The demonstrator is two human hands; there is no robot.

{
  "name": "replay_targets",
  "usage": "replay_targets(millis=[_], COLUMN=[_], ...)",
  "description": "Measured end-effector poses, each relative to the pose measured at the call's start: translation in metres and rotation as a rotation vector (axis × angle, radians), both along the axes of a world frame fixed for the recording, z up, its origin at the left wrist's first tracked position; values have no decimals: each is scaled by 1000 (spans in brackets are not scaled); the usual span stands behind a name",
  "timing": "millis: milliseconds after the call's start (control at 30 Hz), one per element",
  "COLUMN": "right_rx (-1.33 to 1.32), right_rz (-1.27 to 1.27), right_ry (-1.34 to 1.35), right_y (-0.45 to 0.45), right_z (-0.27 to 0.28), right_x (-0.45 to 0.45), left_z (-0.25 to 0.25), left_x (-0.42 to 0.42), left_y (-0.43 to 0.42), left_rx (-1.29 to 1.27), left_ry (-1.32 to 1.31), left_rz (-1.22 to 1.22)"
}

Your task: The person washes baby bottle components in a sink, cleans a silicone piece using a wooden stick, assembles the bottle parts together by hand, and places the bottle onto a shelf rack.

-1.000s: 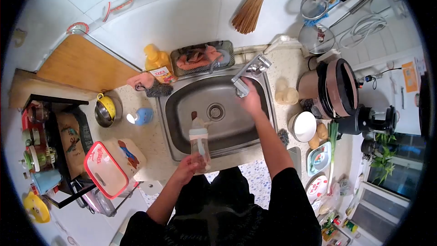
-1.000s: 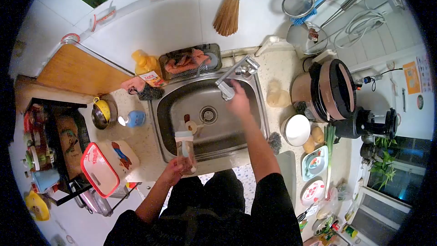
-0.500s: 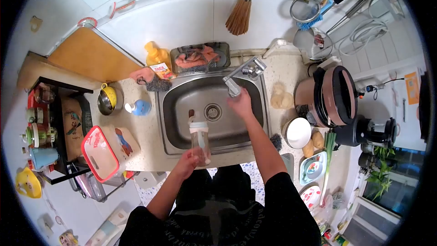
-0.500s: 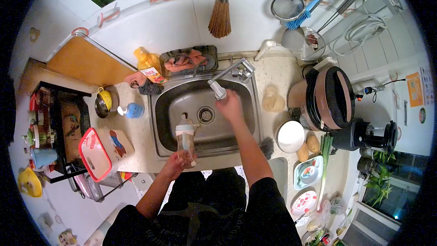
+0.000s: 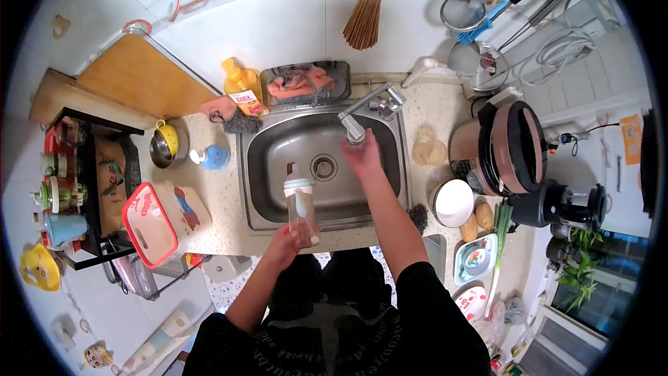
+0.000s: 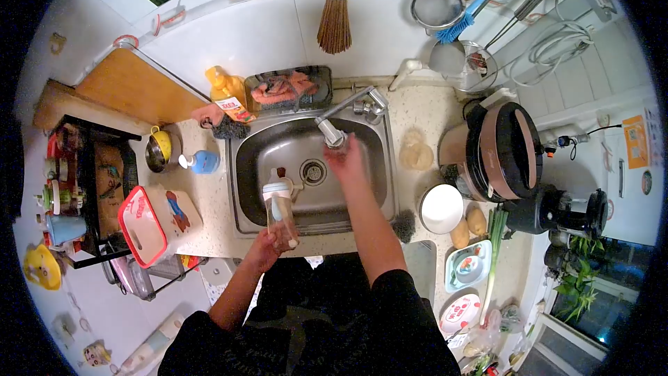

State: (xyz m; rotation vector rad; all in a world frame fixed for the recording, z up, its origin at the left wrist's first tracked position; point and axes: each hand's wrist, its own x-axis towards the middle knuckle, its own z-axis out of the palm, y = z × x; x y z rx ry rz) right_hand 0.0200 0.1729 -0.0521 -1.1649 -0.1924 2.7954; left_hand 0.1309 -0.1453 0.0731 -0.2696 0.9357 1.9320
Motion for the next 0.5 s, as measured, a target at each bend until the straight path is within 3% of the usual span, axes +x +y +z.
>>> replay_targets(millis=[167,367,467,500], right_rx=[115,116,407,567], right_rz=[243,260,308,436], right_ry=[-30,-29,-245,-275], right_y=[2,1,3,9], right_z=[-7,5,51,63], right_x=[1,9,10,7], left_z=[2,2,5,0], left_x=[-8,-13,-16,-15], left_y=[-2,-4,-3,-5], left_rx=[-15,-123,-159,-162], left_ry=[54,148,169,176], left_rz=[-54,-105,-108,-111])
